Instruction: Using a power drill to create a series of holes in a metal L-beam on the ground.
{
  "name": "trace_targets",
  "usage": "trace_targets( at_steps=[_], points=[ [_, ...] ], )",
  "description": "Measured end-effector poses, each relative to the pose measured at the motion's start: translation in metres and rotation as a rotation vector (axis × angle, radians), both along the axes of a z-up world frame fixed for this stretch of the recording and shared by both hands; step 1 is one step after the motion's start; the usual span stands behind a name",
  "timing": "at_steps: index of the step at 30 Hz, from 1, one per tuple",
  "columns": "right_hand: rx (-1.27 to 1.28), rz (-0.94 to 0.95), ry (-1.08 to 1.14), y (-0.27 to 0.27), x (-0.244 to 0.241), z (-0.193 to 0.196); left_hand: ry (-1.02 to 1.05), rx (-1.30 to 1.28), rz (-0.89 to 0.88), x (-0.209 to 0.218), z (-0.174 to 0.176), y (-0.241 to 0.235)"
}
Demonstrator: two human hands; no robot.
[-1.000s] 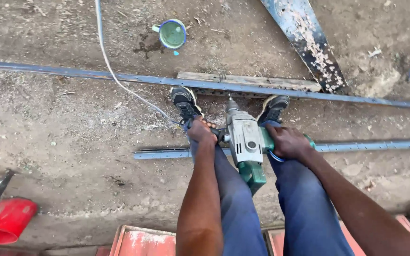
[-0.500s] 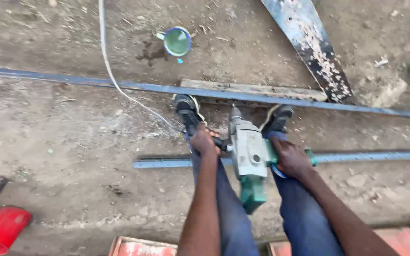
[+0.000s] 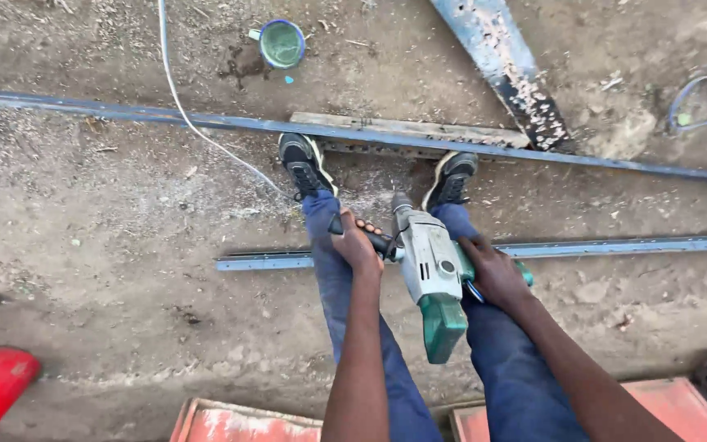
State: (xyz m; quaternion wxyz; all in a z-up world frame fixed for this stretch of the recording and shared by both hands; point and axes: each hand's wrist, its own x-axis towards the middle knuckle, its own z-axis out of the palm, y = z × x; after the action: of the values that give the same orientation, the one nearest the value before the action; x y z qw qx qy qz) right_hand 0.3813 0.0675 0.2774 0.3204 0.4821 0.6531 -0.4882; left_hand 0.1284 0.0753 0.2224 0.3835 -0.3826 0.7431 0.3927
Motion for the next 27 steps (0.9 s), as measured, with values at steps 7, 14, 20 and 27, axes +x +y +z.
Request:
trace_targets(
  at_steps=[7, 14, 20, 27],
  points=[
    [-0.05, 0.048, -0.039, 0.024, 0.021, 0.004, 0.025, 0.058, 0.04, 0.028, 0.021, 0.017],
    [0.02, -0.024, -0.012, 0.027, 0.003, -0.014, 0.084, 0.118, 0.041, 0.021, 0.004, 0.024],
    [0.042, -0.074, 0.013, 0.021, -0.007, -0.028, 0.05, 0.067, 0.036, 0.005, -0.018, 0.017],
    [0.072, -0.065, -0.001, 0.009, -0.006, -0.053, 0.028, 0.068, 0.028, -0.002, -0.031, 0.032]
  ],
)
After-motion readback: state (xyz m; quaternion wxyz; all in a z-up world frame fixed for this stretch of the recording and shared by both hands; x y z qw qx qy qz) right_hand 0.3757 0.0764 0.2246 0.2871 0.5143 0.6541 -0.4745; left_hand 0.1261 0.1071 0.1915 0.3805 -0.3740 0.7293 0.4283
